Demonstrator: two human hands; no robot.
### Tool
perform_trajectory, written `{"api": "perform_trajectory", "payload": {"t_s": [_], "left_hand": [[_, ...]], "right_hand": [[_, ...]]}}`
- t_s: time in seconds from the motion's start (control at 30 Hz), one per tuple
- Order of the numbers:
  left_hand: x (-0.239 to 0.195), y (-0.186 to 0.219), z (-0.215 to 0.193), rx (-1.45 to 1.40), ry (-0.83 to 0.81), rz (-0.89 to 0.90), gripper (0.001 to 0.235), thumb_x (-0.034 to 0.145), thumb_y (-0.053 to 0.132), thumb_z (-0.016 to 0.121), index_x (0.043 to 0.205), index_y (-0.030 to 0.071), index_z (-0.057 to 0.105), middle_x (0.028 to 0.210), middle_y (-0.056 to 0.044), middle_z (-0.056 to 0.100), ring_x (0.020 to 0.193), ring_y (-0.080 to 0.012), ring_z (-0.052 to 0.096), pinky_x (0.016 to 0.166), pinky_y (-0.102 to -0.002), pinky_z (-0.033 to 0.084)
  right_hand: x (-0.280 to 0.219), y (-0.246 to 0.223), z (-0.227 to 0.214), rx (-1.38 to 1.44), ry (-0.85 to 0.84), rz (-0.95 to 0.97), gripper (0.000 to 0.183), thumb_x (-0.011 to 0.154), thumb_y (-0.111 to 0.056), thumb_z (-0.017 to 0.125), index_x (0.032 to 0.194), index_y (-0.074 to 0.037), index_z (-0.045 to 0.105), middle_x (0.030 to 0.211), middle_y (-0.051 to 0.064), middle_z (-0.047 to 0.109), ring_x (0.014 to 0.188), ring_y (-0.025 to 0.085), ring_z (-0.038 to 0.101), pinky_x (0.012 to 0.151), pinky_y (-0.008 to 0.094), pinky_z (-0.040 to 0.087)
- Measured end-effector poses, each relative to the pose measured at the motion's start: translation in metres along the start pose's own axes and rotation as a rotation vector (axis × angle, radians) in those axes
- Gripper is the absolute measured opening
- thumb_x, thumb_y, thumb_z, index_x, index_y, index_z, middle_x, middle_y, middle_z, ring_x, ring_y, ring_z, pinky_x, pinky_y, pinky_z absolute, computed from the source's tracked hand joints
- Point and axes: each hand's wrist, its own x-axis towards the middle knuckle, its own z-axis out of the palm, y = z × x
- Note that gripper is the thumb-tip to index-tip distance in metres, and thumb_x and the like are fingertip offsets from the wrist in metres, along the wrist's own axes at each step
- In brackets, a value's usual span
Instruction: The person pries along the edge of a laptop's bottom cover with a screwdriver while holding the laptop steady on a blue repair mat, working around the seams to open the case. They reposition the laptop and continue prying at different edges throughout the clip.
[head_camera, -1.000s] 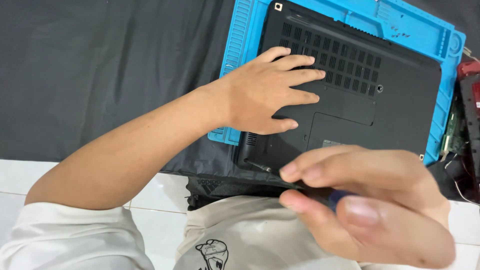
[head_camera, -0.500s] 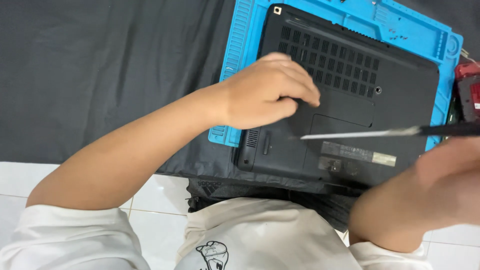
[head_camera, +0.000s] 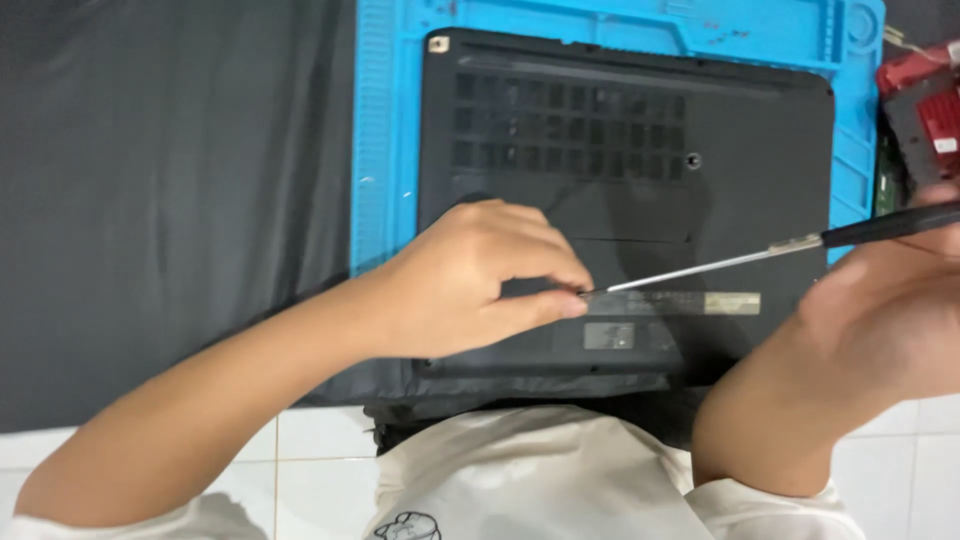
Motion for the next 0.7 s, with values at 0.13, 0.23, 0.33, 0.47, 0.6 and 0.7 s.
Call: {"api": "perform_trajectory", "payload": {"t_s": [0.13, 0.23, 0.33, 0.47, 0.6, 0.7], "left_hand": [[0.018, 0.003, 0.004, 0.063, -0.054, -0.022, 0.013, 0.096, 0.019, 0.074, 0.092, 0.007, 0.075, 0.091, -0.004, 0.076, 0.088, -0.0237, 0.069, 0.085, -0.04, 0.054], [0.044, 0.002, 0.007, 0.172, -0.076, 0.024, 0.011, 0.094, 0.019, 0.074, 0.091, 0.008, 0.075, 0.091, -0.004, 0.075, 0.089, -0.0255, 0.068, 0.083, -0.04, 0.053], [0.078, -0.011, 0.007, 0.262, -0.094, 0.055, 0.013, 0.095, 0.019, 0.075, 0.091, 0.007, 0.075, 0.09, -0.006, 0.074, 0.089, -0.0266, 0.068, 0.084, -0.041, 0.053], [0.121, -0.029, 0.0, 0.375, -0.103, 0.094, 0.013, 0.093, 0.019, 0.076, 0.091, 0.006, 0.075, 0.091, -0.006, 0.073, 0.088, -0.0279, 0.067, 0.08, -0.042, 0.051], [0.145, -0.048, -0.001, 0.497, -0.085, 0.1, 0.013, 0.093, 0.02, 0.077, 0.091, 0.007, 0.076, 0.091, -0.004, 0.073, 0.091, -0.0272, 0.068, 0.079, -0.042, 0.052], [0.161, -0.069, 0.001, 0.567, -0.073, 0.108, 0.013, 0.094, 0.02, 0.078, 0.092, 0.008, 0.076, 0.092, -0.003, 0.071, 0.091, -0.0276, 0.066, 0.08, -0.042, 0.052]], "right_hand": [[-0.012, -0.017, 0.044, -0.253, -0.216, -0.273, 0.036, 0.113, -0.033, 0.054, 0.116, -0.001, 0.07, 0.109, 0.01, 0.069, 0.099, 0.018, 0.063, 0.086, 0.026, 0.049], [-0.012, -0.011, -0.025, -0.013, -0.014, -0.145, 0.034, 0.115, -0.026, 0.057, 0.107, 0.006, 0.067, 0.111, 0.017, 0.067, 0.101, 0.023, 0.062, 0.085, 0.029, 0.049], [-0.012, -0.016, -0.052, -0.093, 0.22, -0.183, 0.036, 0.108, -0.029, 0.057, 0.12, 0.003, 0.067, 0.11, 0.016, 0.067, 0.098, 0.022, 0.06, 0.084, 0.03, 0.048], [-0.005, -0.014, -0.099, -0.08, 0.272, -0.194, 0.025, 0.115, -0.02, 0.057, 0.117, 0.003, 0.066, 0.105, 0.015, 0.064, 0.095, 0.022, 0.059, 0.085, 0.033, 0.049], [-0.002, -0.017, -0.038, -0.382, 0.127, -0.255, 0.027, 0.116, -0.023, 0.057, 0.105, 0.002, 0.063, 0.105, 0.01, 0.062, 0.099, 0.018, 0.06, 0.088, 0.028, 0.048], [0.002, -0.017, -0.015, -0.351, 0.129, -0.136, 0.019, 0.115, -0.018, 0.066, 0.114, -0.001, 0.057, 0.11, 0.006, 0.058, 0.09, 0.013, 0.057, 0.077, 0.023, 0.046]]}}
